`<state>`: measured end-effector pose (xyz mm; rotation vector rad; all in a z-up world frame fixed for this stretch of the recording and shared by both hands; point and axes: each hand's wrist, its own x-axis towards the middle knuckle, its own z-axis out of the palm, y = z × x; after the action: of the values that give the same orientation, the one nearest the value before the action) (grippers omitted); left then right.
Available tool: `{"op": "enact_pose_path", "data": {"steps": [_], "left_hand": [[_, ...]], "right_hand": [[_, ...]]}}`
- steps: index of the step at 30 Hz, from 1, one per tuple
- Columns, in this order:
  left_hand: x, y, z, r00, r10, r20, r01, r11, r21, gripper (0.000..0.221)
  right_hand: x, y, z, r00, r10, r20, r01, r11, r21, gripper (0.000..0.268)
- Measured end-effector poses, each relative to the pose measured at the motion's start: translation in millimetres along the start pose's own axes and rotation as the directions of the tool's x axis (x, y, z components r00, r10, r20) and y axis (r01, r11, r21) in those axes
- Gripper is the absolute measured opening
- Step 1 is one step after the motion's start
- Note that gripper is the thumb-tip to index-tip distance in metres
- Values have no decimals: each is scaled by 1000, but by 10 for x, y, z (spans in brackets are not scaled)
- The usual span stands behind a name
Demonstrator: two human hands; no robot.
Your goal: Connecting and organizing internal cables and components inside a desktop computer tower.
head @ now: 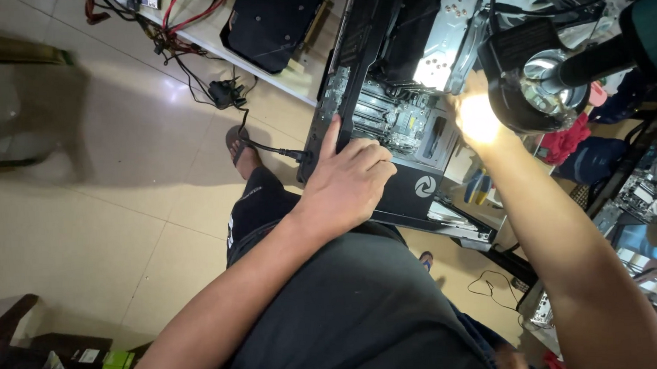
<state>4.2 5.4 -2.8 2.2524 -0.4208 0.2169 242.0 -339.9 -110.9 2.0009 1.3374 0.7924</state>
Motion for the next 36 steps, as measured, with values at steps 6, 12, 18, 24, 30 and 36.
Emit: {"op": "enact_pose_path", "data": {"steps": [6,12,18,24,30,36], "left_hand": [[-5,-17,53,1000,5,3,-5,1000,10,24],[-5,-17,65,1000,3,16,-3,1000,1,24],[3,-14,28,1000,10,11,-10,1000,-11,23],[-9,-7,39,1000,-3,-2,3,1000,-28,23],[-8,-17,56,1000,9,-19,-9,1000,-17,21],[4,-11,47,1000,8,-18,-8,1000,-17,22]], "right_hand": [[27,-63,14,1000,22,-17,-22,1000,-19,38],[-9,-110,81,999,39,-34,-40,999,-25,38],[-25,-350,359,979,25,203,-101,921,377,23],[129,-349,124,973,-8,230,-93,900,426,21],[133,-376,-116,965,-38,261,-92,879,467,18],[88,-407,-461,955,-57,292,-103,857,506,16]]}}
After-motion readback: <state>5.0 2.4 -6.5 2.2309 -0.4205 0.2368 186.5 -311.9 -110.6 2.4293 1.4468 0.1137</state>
